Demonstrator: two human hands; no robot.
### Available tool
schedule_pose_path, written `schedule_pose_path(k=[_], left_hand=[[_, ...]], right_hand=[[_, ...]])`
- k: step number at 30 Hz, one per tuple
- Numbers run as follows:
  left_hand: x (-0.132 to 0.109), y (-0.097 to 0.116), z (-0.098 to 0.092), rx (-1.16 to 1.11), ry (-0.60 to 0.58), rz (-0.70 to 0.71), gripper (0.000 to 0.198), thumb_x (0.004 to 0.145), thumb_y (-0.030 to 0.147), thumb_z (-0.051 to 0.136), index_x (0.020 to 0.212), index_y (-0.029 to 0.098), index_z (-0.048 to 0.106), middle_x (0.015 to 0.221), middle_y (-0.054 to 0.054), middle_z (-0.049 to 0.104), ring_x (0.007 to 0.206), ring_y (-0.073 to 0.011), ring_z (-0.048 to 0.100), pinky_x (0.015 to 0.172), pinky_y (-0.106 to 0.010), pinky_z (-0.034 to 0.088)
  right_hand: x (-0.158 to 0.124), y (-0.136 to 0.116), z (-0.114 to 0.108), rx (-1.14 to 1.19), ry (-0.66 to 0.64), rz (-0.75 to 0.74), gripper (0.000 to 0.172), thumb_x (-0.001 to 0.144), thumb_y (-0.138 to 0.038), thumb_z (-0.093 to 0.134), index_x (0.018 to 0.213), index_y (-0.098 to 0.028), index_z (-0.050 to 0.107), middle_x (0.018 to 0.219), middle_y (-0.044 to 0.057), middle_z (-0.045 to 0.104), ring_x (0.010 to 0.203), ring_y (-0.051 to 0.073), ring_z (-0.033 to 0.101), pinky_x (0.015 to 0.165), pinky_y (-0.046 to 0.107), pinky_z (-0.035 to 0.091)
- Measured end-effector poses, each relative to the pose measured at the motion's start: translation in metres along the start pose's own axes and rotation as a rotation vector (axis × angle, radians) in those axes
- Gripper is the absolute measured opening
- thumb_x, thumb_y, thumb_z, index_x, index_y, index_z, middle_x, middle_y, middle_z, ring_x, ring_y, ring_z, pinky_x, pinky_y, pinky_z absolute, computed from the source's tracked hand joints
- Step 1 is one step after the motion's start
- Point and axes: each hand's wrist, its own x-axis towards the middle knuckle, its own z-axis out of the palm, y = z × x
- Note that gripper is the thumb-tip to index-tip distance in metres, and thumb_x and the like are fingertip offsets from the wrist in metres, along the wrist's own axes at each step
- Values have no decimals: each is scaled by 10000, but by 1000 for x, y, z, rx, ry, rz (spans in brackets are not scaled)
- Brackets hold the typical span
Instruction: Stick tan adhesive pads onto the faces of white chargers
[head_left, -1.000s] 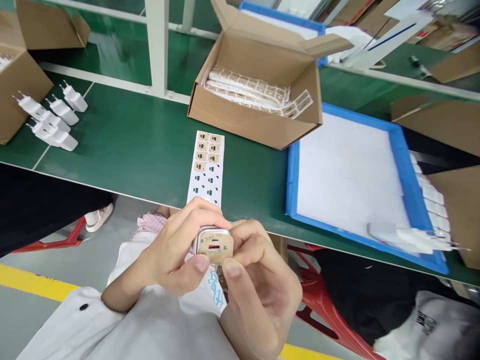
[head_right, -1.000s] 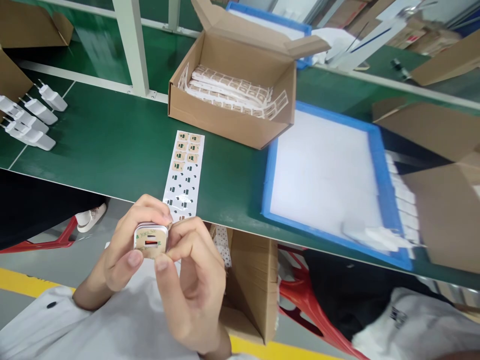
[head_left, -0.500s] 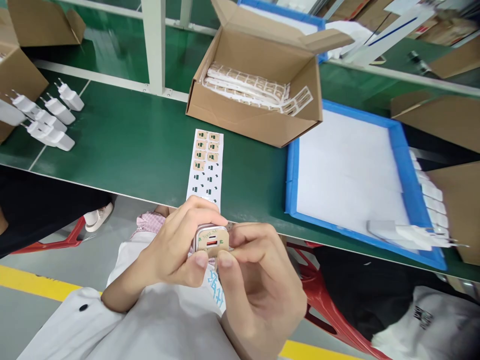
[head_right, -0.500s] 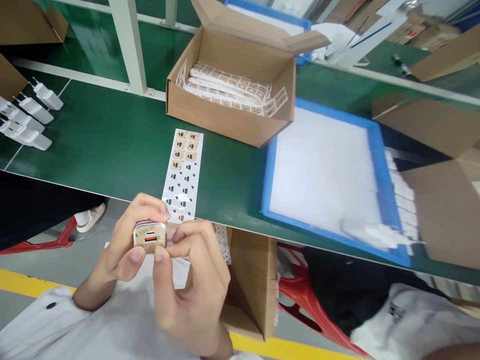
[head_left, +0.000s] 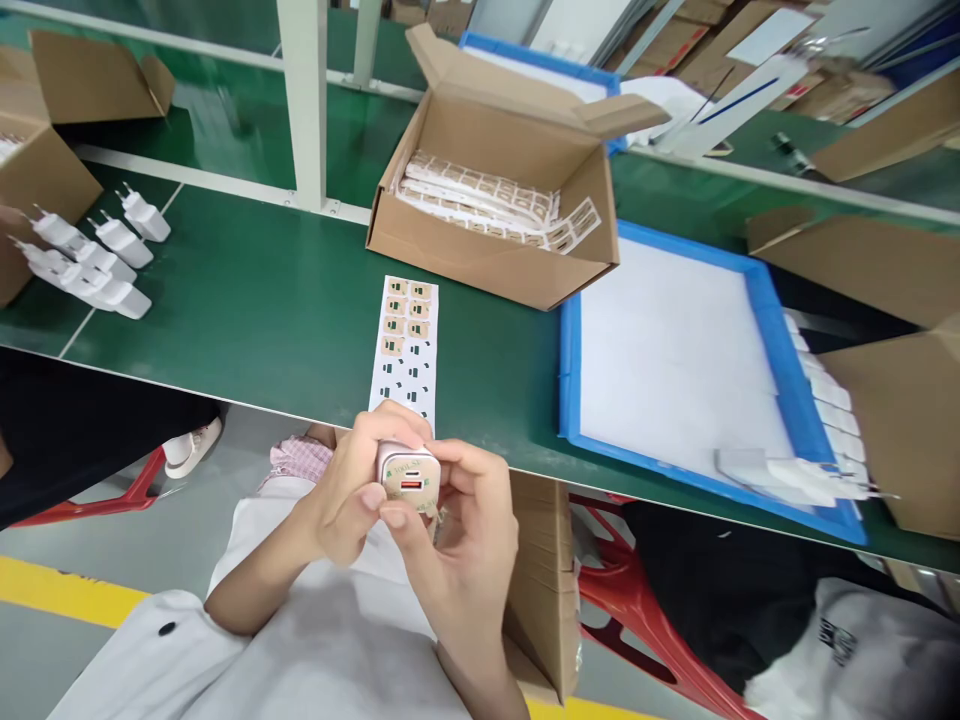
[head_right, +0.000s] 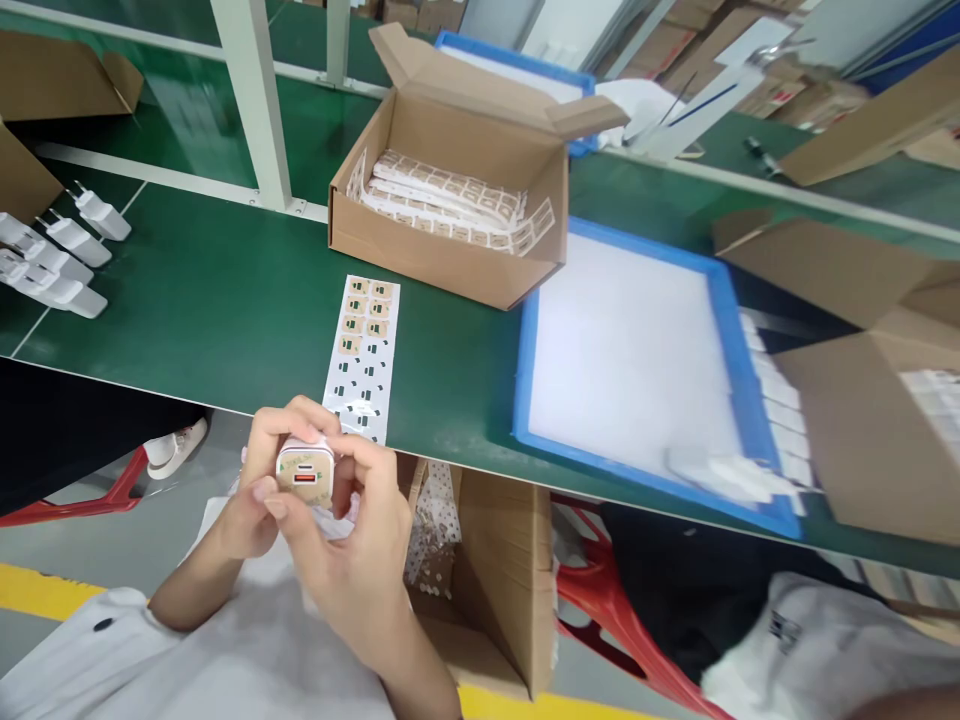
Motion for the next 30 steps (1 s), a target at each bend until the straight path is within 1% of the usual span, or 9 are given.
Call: schedule_pose_path(k=[3, 7, 10, 13, 15, 18, 22, 27, 30], left_hand=[[-2, -5, 7, -155, 58, -22, 365, 988, 610, 397, 1152, 285, 431, 1061, -33, 492, 831, -186, 545, 690, -352, 486], [-2, -13, 8, -145, 70, 12, 495, 953, 733, 392, 1156, 284, 442, 1064, -33, 492, 755, -156, 518, 607, -302, 466], [-2, -20, 6, -172, 36, -2, 528, 953, 761, 350, 1192, 298, 437, 1089, -29, 487, 650, -115, 468, 532, -270, 443], [-3, -27, 4, -75, 49, 35, 613, 904, 835, 329, 1182, 301, 447, 1067, -35, 505, 762, -170, 537, 614, -323, 497], [-4, -31, 3, 2, 66, 75, 670, 870, 877, 313, 1182, 302, 454, 1053, -46, 520, 872, -218, 567, 678, -362, 512], [-3, -35, 0, 38, 61, 100, 669, 879, 867, 317, 1207, 300, 451, 1069, -46, 526, 861, -199, 573, 702, -359, 514], [-1, -39, -6, 57, 58, 116, 658, 898, 855, 283, 1196, 293, 451, 1056, -36, 533, 755, -157, 563, 645, -320, 509], [3, -48, -12, 291, 43, 259, 790, 831, 928, 151, 1205, 296, 442, 974, -40, 584, 790, -198, 622, 646, -349, 522], [4, -51, -12, 326, 74, 299, 849, 777, 972, 136, 1186, 294, 442, 946, -35, 609, 747, -186, 629, 648, -346, 521]], right_hand=[[0, 4, 7, -8, 40, -42, 241, 947, -379, 703, 1117, -260, 580, 748, -57, 548, 567, 95, 510, 534, 213, 454], [4, 14, 6, 39, 64, -53, 90, 1033, -269, 552, 1099, -256, 613, 742, -42, 614, 579, 97, 573, 531, 202, 462], [7, 16, 4, 59, 90, -8, 186, 1064, -313, 482, 1016, -235, 644, 707, -33, 620, 525, 94, 561, 480, 198, 436], [10, 14, 5, 13, 83, 38, 262, 958, -487, 654, 991, -229, 617, 641, -55, 570, 502, 109, 538, 461, 208, 434], [12, 12, 5, -53, 67, 76, 327, 873, -495, 759, 967, -231, 590, 597, -77, 549, 474, 105, 526, 447, 200, 420], [16, 14, 5, -50, 43, 118, 253, 949, -454, 666, 891, -226, 574, 577, -62, 587, 455, 107, 554, 442, 200, 421], [20, 22, 7, 100, 25, 198, 336, 1018, -483, 516, 804, -225, 534, 527, -55, 560, 405, 108, 515, 399, 205, 372], [26, 20, 11, 129, -9, 267, 396, 804, -508, 788, 826, -236, 501, 516, -91, 510, 406, 87, 412, 395, 198, 328], [28, 17, 11, 216, -21, 294, 374, 928, -520, 654, 767, -233, 476, 514, -73, 513, 417, 94, 449, 410, 203, 363]])
